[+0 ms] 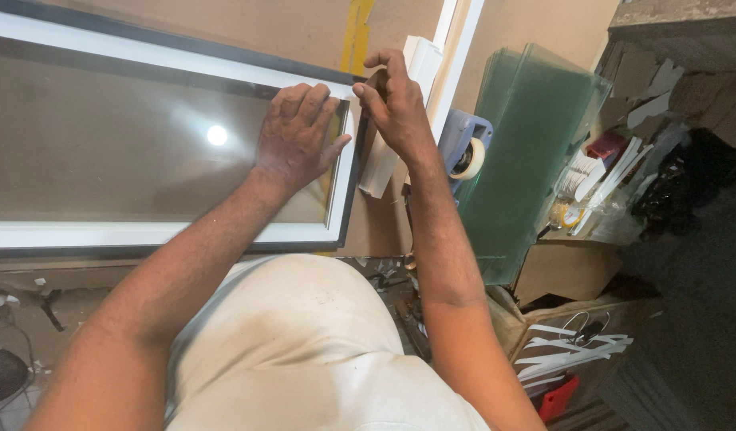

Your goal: The person assembles a picture frame on a workbench: they position the glass inside the black frame, align the white mat over it, press the backing into place, run tape along the frame edges with a tape dispenser, and press the frame edges to seat them. At the end they lift the finished frame and carry it across the workshop to set it down.

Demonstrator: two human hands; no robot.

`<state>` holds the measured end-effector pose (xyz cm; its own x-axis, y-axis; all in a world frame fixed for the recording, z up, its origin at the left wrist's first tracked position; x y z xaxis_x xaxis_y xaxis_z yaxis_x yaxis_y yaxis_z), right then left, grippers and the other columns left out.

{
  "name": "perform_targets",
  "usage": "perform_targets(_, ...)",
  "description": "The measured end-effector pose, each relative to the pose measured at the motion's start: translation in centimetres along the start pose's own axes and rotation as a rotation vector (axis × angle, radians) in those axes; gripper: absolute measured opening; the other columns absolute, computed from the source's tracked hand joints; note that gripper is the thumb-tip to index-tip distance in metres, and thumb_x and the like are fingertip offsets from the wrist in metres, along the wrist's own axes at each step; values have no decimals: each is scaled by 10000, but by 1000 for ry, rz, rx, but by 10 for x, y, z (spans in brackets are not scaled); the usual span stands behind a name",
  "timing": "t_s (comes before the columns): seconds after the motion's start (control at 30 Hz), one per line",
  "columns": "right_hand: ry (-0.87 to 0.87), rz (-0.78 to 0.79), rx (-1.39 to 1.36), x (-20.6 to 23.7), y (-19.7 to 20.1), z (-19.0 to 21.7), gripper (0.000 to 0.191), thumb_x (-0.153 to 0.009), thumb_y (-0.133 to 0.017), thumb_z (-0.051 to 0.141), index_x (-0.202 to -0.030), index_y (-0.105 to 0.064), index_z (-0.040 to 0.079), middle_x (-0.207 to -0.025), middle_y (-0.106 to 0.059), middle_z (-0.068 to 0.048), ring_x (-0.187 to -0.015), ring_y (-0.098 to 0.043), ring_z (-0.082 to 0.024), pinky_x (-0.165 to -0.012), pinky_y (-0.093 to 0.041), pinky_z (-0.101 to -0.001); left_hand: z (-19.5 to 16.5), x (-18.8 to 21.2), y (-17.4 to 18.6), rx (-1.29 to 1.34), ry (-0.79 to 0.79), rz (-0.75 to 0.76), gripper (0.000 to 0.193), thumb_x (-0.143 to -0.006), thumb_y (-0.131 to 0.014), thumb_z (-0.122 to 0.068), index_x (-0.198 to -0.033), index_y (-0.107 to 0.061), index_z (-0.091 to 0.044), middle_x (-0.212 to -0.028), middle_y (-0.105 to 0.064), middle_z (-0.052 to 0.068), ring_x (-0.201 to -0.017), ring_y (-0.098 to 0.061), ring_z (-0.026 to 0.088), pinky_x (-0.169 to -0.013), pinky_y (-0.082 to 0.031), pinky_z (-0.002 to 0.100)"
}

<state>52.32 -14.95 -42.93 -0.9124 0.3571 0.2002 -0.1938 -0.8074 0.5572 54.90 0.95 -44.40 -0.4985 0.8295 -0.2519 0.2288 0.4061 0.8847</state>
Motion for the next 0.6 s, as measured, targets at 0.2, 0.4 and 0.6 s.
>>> perform_targets(0.2, 28, 60, 100, -12, -13, 0, 314, -1030, -694, 107, -1227, -450, 89, -790, -718, -78, -748, -754, -180, -644, -587, -338, 1, -2, 7, 28, 8, -9, 623, -964, -770, -486, -1371, -551, -68, -1371, -447, 90, -1339, -405, 262, -1184, -313, 436)
perform_targets(0.4, 12, 62, 197, -14, -18, 9, 332, -1010, -724, 132, -1191, -450, 94, -809, -737, -117, -788, -777, -254, -668, -583, -391, 4, -2, 13, 41, 7, -30, 626, -950, -783, -480, -1362, -562, -64, -1371, -459, 87, -1332, -415, 256, -1184, -322, 430)
perform_targets(0.6, -35, 40, 314, -15, -24, 12, 340, -985, -720, 129, -1176, -444, 74, -807, -725, -170, -802, -760, -349, -675, -577, -449, 2, -3, 13, 60, 8, -34, 628, -952, -783, -480, -1371, -561, -68, -1370, -457, 86, -1326, -418, 256, -1168, -327, 434)
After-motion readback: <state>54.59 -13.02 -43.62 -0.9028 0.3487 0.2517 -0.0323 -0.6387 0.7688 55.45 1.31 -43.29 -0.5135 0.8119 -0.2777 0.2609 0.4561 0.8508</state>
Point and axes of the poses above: each hand's wrist, its own x-axis away from the middle knuckle, its own y-axis out of the back of the hand, z = x × y, the point moved 9 cm from there along -x, towards the middle knuckle
